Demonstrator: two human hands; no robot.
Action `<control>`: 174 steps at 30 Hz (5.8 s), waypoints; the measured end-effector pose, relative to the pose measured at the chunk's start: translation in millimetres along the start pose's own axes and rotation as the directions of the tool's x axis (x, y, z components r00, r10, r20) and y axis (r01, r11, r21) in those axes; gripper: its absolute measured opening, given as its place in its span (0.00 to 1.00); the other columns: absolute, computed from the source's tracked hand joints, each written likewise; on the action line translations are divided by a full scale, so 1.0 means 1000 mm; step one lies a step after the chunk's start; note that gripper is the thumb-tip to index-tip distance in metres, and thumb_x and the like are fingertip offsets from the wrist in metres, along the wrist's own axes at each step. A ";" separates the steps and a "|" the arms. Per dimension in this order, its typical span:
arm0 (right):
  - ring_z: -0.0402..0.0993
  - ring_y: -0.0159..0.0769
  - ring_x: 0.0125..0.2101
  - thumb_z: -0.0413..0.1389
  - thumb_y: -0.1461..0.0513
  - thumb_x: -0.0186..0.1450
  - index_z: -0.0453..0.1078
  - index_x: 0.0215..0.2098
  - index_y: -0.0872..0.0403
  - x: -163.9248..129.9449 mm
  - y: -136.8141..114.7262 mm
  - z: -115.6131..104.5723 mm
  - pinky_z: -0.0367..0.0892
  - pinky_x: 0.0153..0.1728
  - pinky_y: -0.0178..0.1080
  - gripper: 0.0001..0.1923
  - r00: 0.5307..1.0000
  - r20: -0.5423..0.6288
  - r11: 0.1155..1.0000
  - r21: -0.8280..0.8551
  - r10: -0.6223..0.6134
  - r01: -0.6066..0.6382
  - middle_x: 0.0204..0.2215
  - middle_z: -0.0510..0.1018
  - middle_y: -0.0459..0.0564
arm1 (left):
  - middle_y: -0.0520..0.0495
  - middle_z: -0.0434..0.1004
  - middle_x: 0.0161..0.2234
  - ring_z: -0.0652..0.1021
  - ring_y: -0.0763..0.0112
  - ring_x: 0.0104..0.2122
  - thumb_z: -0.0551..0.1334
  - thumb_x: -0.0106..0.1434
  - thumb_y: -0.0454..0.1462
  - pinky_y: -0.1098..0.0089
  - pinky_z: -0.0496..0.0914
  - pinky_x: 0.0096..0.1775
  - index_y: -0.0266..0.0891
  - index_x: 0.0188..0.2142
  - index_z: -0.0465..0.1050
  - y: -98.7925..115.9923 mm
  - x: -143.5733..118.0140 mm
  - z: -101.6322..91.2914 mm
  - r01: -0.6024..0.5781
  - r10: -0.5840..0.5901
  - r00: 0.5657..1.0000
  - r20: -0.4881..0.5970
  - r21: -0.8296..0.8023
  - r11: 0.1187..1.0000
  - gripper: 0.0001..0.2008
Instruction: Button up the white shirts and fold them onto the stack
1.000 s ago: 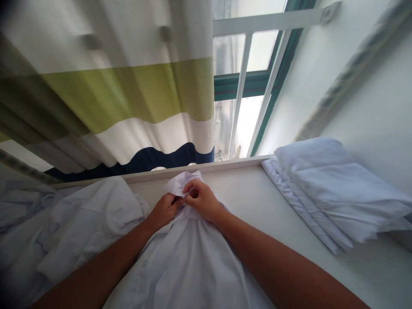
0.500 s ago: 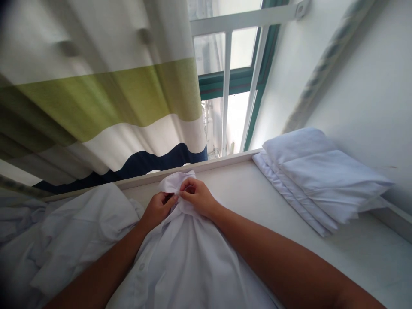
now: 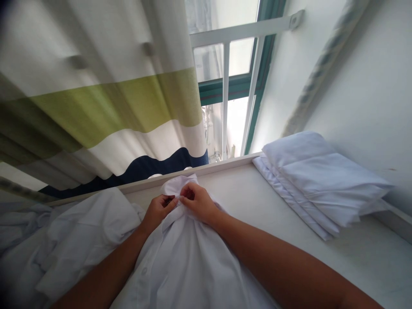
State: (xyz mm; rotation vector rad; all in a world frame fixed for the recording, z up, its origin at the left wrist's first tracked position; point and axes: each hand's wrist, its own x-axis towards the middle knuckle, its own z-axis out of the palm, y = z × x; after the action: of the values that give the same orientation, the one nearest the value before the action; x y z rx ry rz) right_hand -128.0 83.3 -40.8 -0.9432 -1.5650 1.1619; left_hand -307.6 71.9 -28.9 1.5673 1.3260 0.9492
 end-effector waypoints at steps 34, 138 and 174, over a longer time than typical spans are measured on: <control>0.68 0.33 0.32 0.58 0.61 0.62 0.70 0.34 0.53 -0.001 -0.005 -0.002 0.64 0.35 0.36 0.04 0.998 0.061 0.986 0.166 0.010 -0.020 0.30 0.74 0.44 | 0.43 0.82 0.36 0.79 0.61 0.35 0.70 0.54 0.47 0.68 0.71 0.37 0.30 0.44 0.78 -0.002 0.002 -0.003 0.039 -0.036 0.997 0.069 -0.052 0.998 0.24; 0.78 0.41 0.35 0.60 0.52 0.63 0.79 0.37 0.54 -0.139 -0.044 0.009 0.72 0.38 0.41 0.14 0.978 -0.164 0.981 -0.164 -0.131 0.104 0.34 0.83 0.52 | 0.56 0.65 0.21 0.64 0.79 0.20 0.64 0.61 0.48 0.75 0.57 0.23 0.38 0.28 0.65 0.019 -0.127 0.056 -0.105 0.086 0.994 -0.066 -0.411 0.906 0.17; 0.80 0.41 0.39 0.57 0.59 0.63 0.80 0.39 0.53 -0.140 -0.039 0.004 0.73 0.45 0.43 0.11 0.985 -0.116 0.986 -0.126 -0.128 0.113 0.37 0.84 0.50 | 0.55 0.65 0.19 0.65 0.79 0.17 0.64 0.61 0.47 0.76 0.59 0.19 0.38 0.26 0.64 0.015 -0.123 0.059 -0.084 0.067 0.996 -0.066 -0.319 0.944 0.17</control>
State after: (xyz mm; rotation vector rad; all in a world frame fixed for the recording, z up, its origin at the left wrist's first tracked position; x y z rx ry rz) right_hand -96.7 -58.1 -36.1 -0.9657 -1.5813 0.9166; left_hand -266.1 -59.1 -38.3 1.3546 1.0877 1.1983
